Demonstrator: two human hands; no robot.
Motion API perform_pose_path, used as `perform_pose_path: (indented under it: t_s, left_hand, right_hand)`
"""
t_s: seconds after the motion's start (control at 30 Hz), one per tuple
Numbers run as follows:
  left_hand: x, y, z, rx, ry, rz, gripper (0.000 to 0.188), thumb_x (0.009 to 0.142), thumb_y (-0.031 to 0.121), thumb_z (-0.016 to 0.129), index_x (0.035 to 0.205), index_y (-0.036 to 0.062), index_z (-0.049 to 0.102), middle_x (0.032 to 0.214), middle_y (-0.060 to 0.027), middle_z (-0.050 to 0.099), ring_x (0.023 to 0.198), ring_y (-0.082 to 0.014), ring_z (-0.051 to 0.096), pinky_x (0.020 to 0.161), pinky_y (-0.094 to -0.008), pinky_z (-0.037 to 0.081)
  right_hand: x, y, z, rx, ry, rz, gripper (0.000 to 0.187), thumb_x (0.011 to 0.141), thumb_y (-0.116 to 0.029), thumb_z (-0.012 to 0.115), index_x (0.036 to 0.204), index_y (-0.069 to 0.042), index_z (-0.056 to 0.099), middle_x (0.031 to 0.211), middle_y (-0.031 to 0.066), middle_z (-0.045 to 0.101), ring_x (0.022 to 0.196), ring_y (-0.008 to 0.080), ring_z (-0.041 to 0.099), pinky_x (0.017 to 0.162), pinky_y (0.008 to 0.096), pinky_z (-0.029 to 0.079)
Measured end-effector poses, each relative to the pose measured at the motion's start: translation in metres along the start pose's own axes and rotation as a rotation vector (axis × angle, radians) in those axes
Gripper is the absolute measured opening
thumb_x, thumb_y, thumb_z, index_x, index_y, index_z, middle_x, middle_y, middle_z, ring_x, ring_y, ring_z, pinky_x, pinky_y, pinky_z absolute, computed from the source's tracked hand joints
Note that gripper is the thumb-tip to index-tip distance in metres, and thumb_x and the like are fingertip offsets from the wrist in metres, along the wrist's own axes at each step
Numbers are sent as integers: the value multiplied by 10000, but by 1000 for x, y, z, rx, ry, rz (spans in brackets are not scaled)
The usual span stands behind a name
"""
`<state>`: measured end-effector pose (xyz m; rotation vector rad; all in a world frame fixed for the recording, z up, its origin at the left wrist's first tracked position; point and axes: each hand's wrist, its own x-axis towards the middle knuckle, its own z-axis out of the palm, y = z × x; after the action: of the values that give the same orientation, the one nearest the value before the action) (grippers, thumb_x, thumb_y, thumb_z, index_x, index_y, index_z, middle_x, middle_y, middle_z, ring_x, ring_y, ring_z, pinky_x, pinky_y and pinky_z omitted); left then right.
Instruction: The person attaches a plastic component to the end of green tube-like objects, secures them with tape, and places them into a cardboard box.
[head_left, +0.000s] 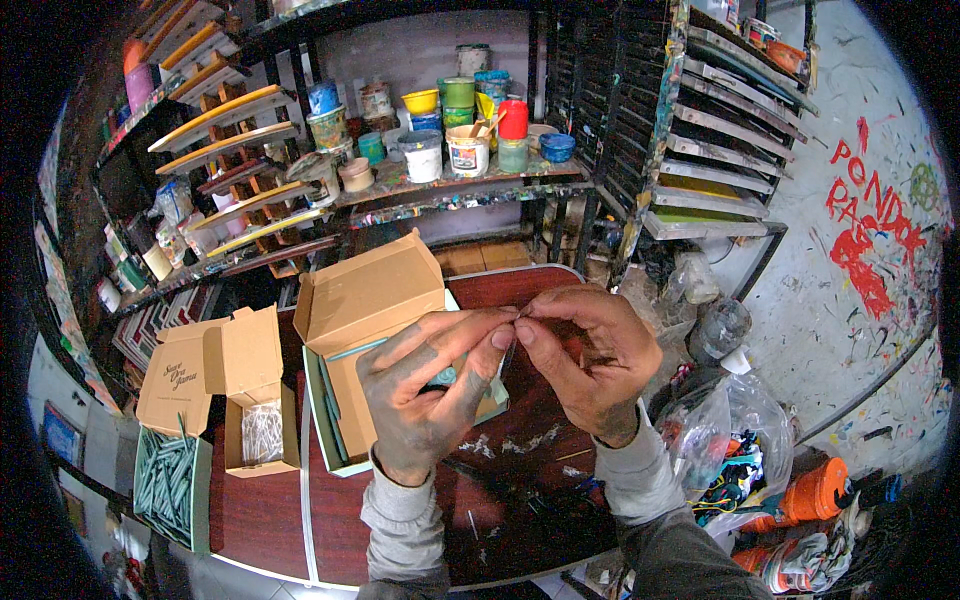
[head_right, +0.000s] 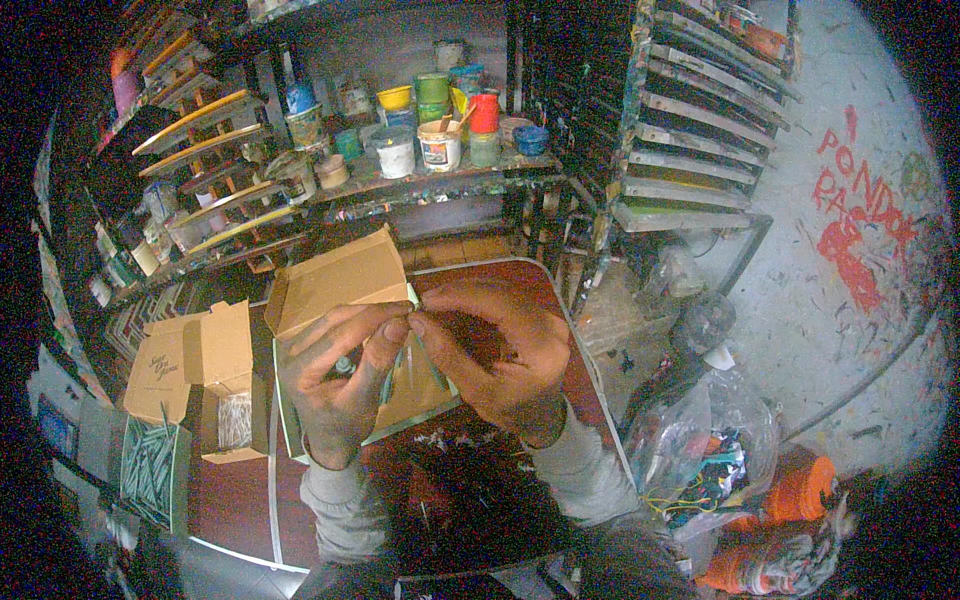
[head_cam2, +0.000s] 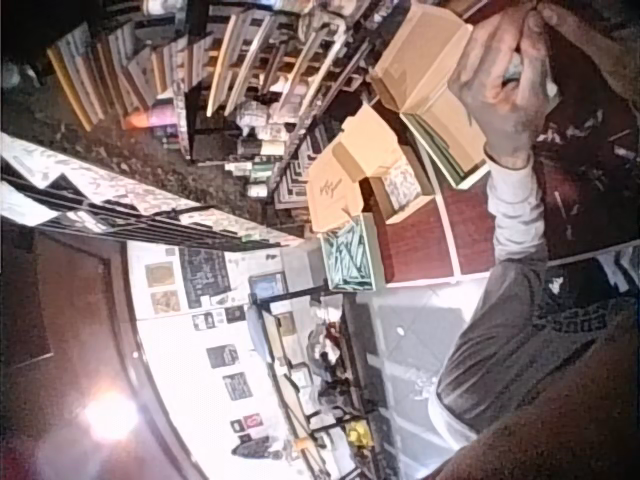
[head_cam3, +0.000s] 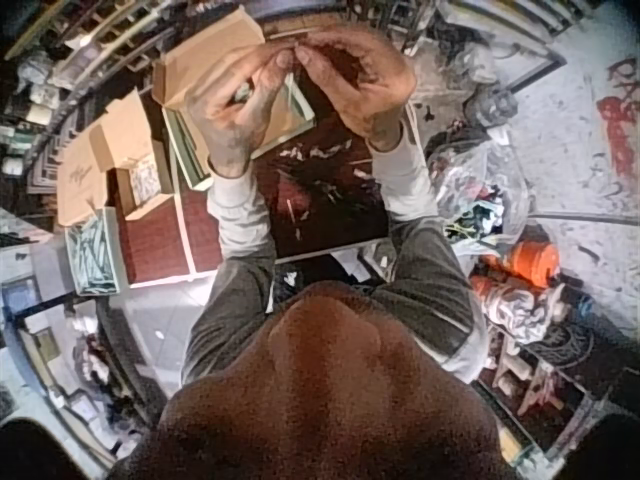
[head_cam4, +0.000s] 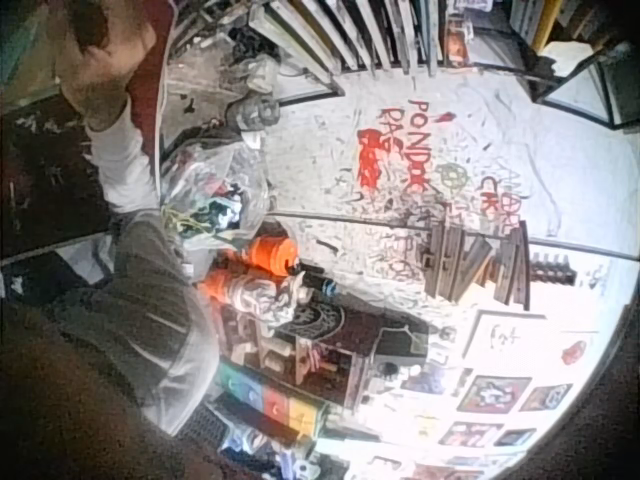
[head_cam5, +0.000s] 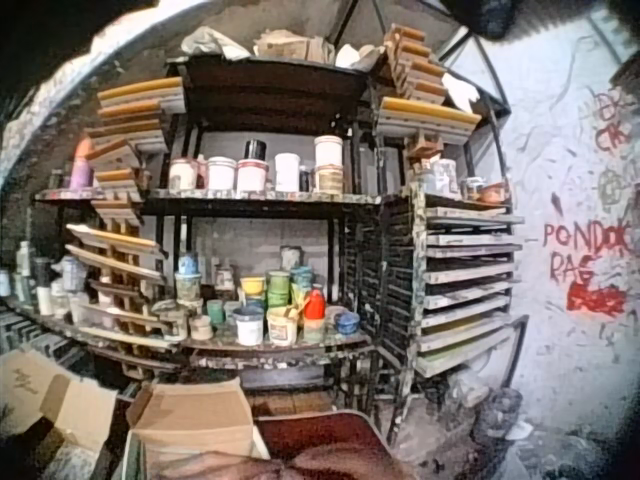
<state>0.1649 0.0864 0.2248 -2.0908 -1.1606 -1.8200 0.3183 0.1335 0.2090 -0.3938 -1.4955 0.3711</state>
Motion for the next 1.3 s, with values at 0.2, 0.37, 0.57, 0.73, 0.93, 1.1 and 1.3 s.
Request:
perform_pose_path:
  t_s: [0.2,0.37,0.57,0.73,0.93,1.1,1.3]
  left_hand:
    - [-1,1,-1,-2,9,3,115,844,112,745,946,62,759,878,-82,728,751,-209,698,666,-310,538]
    - [-2,1,1,-35,16,-20,125,842,97,739,964,79,758,884,-80,729,769,-216,700,676,-313,540]
    - [-2,0,3,27,34,78,119,846,87,725,961,95,759,895,-74,728,763,-218,697,663,-315,540]
    - [-1,2,0,15,14,46,101,838,95,737,936,88,761,873,-70,722,738,-213,691,635,-313,531]
    - [-2,4,3,-97,10,-3,85,837,97,749,905,49,762,847,-76,715,697,-196,674,623,-305,521]
    - [-1,5,2,-103,-28,-4,87,844,96,744,911,44,761,848,-81,716,702,-194,674,628,-307,522]
    - [-3,2,2,-137,-11,-77,102,850,88,736,934,33,754,869,-94,724,734,-206,690,663,-307,532]
  right_hand:
    - [4,0,-1,9,-55,-65,192,763,-5,791,934,-7,702,894,134,723,819,248,706,743,337,570]
    - [6,-2,-2,-34,-62,-98,160,775,8,774,921,-6,711,889,134,721,815,244,705,742,339,570]
    - [3,2,-3,43,-88,-123,163,797,73,748,944,54,680,924,187,685,834,225,684,737,299,552]
    - [3,4,-7,71,-161,-87,188,811,82,715,982,54,643,957,170,659,857,209,652,762,295,524]
    - [4,3,-10,260,-171,149,176,777,4,768,916,-24,664,962,95,669,879,175,634,773,291,506]
    - [6,4,-14,382,-245,185,194,795,9,757,946,-20,639,982,92,652,893,159,619,770,273,495]
    - [1,1,-5,361,-138,169,201,793,33,757,946,-5,632,965,94,660,858,161,630,753,284,514]
